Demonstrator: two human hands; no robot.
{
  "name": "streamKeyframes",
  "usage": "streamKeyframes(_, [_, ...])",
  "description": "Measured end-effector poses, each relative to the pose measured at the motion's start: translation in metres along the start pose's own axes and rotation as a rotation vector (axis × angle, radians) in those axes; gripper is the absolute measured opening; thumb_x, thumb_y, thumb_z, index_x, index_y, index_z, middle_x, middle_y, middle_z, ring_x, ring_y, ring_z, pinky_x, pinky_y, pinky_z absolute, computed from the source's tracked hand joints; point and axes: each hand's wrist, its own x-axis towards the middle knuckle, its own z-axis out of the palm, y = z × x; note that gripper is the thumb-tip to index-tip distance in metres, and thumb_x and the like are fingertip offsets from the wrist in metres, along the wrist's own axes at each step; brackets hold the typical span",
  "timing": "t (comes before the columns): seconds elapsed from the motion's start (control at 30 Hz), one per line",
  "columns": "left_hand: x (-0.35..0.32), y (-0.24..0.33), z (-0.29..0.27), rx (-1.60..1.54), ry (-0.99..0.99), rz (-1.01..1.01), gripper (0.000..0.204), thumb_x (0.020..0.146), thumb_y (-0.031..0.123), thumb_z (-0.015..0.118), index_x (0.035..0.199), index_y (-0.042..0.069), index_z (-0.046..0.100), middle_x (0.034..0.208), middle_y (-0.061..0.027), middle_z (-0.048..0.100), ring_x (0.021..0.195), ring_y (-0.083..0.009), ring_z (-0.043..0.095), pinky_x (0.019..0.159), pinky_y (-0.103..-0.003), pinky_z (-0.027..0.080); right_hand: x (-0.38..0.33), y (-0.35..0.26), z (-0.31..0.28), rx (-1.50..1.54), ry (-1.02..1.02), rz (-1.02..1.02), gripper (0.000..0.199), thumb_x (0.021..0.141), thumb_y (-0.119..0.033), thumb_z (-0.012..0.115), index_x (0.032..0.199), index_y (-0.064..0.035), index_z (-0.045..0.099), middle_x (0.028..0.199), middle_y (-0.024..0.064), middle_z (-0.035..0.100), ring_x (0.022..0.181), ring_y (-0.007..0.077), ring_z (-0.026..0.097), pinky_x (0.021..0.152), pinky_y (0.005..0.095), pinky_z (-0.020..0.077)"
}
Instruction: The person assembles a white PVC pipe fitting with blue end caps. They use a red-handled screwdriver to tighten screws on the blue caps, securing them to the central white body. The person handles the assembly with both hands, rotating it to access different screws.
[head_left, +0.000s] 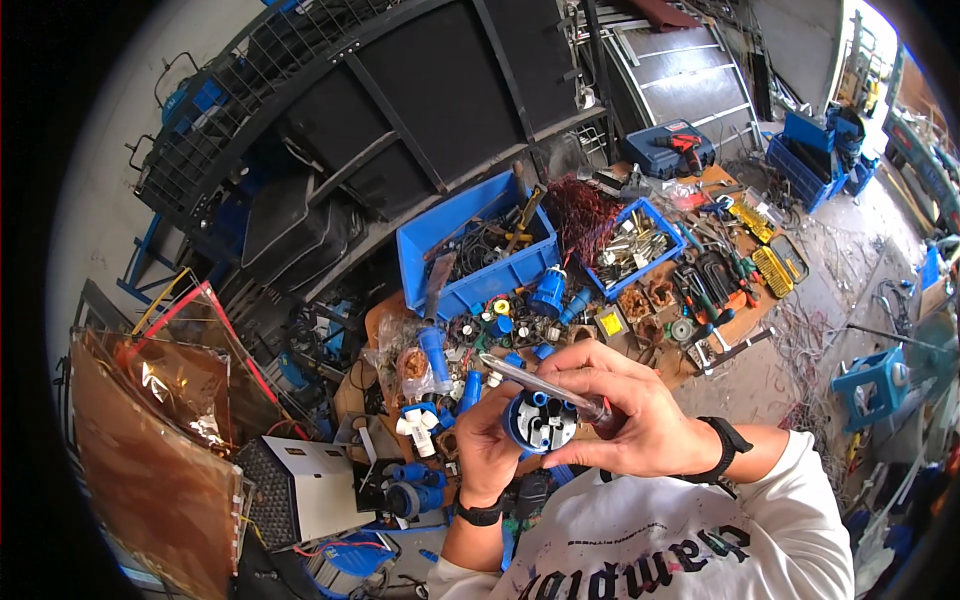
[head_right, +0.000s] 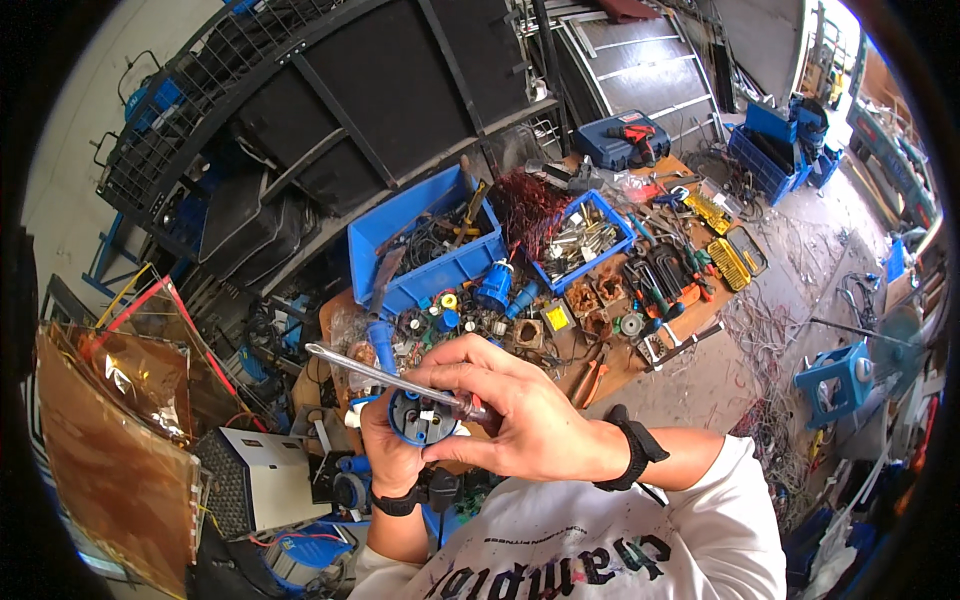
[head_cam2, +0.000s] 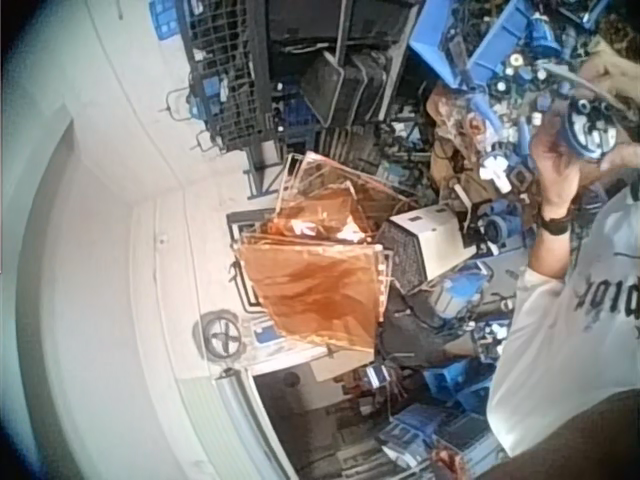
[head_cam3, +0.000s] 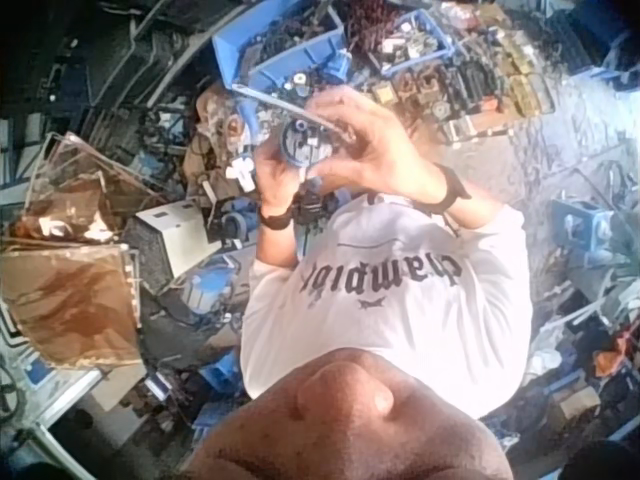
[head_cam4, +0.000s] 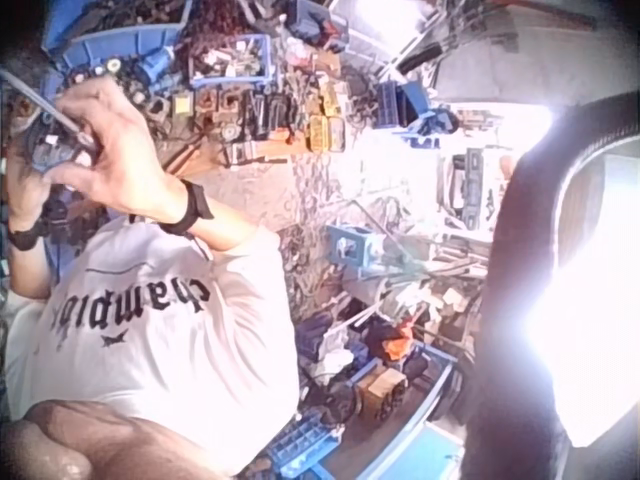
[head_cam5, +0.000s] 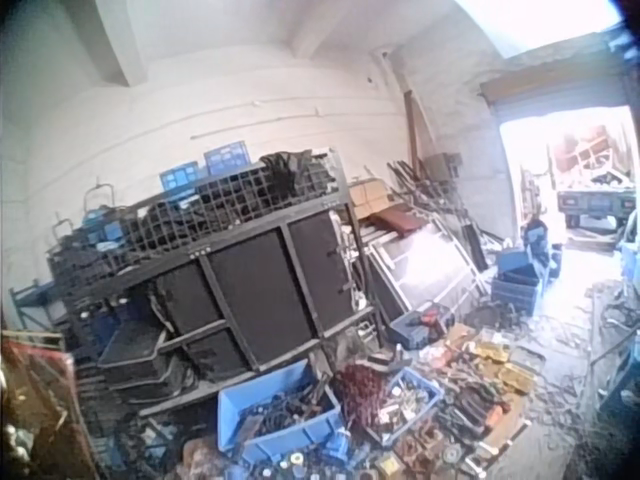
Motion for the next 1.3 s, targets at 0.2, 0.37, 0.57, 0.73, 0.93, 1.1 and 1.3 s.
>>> streamKeyframes(0.2, [0.002, 0.008, -0.001, 0.065, 0.01, 0.073, 0.01, 0.076, 0.004, 0.072, 0.074, 0.0, 0.064, 0.081, -0.0058, 0.064, 0.071, -0.0126, 0.058, 0.062, -0.024, 0.043, -0.003, 0.002, 0.007, -0.022, 0.031, -0.035, 0.062, 0.064, -0.025, 0.09, 0.115, -0.0009, 0.062, 0.113, 0.014, 0.06, 0.1, 0.0256, 0.061, 0.085, 0.0346, 0.0483])
streamKeyframes(0.37, [-0.003, 0.0, 0.004, 0.044, 0.111, 0.102, 0.017, 0.08, 0.012, 0.072, 0.073, 0.002, 0.061, 0.079, -0.0047, 0.062, 0.069, -0.0132, 0.054, 0.06, -0.025, 0.039, 0.0, 0.005, 0.009, 0.0, 0.068, -0.003, 0.062, 0.064, -0.026, 0.09, 0.114, -0.0007, 0.063, 0.109, 0.0125, 0.062, 0.1, 0.0243, 0.06, 0.085, 0.0345, 0.048])
streamKeyframes(0.57, [-0.002, -0.002, -0.005, 0.166, 0.074, 0.203, 0.019, 0.082, 0.016, 0.073, 0.079, 0.002, 0.061, 0.082, -0.0054, 0.062, 0.07, -0.0139, 0.054, 0.062, -0.027, 0.041, 0.0, 0.002, 0.009, -0.033, 0.066, -0.019, 0.059, 0.068, -0.02, 0.086, 0.117, 0.0007, 0.061, 0.106, 0.0132, 0.062, 0.098, 0.0255, 0.062, 0.083, 0.0332, 0.0502])
streamKeyframes(0.73, [-0.001, 0.004, -0.005, 0.275, 0.063, 0.24, 0.013, 0.084, 0.009, 0.067, 0.09, -0.002, 0.063, 0.088, -0.0061, 0.064, 0.078, -0.0133, 0.058, 0.071, -0.026, 0.045, -0.002, -0.001, 0.007, -0.058, 0.069, 0.079, 0.061, 0.066, -0.023, 0.087, 0.116, 0.0007, 0.061, 0.106, 0.0136, 0.062, 0.094, 0.0238, 0.062, 0.077, 0.0319, 0.0506])
streamKeyframes(0.93, [0.0, 0.006, 0.0, 0.274, 0.099, 0.274, 0.015, 0.08, 0.01, 0.072, 0.079, -0.002, 0.062, 0.083, -0.0085, 0.063, 0.069, -0.0155, 0.057, 0.061, -0.026, 0.043, -0.004, -0.001, 0.006, -0.061, 0.082, 0.073, 0.062, 0.066, -0.024, 0.088, 0.116, 0.0006, 0.061, 0.105, 0.0135, 0.063, 0.091, 0.0228, 0.062, 0.073, 0.0305, 0.0491])
streamKeyframes(1.1, [-0.004, 0.013, 0.001, 0.271, 0.102, 0.227, 0.015, 0.08, 0.01, 0.073, 0.078, -0.002, 0.063, 0.083, -0.0088, 0.063, 0.071, -0.0155, 0.057, 0.063, -0.026, 0.043, -0.006, 0.003, 0.004, 0.233, 0.088, 0.24, 0.062, 0.07, -0.02, 0.087, 0.122, 0.0, 0.06, 0.106, 0.0023, 0.06, 0.061, 0.0006, 0.043, 0.055, 0.0181, 0.0357])
streamKeyframes(1.3, [-0.009, 0.017, 0.007, 0.276, 0.135, 0.259, 0.024, 0.083, 0.019, 0.074, 0.079, -0.002, 0.063, 0.09, -0.0104, 0.063, 0.075, -0.0173, 0.058, 0.066, -0.027, 0.044, -0.012, 0.009, 0.001, 0.476, 0.027, 0.415, 0.063, 0.076, -0.009, 0.08, 0.132, -0.0011, 0.052, 0.105, -0.0001, 0.051, 0.061, -0.0014, 0.037, 0.055, 0.0172, 0.0322])
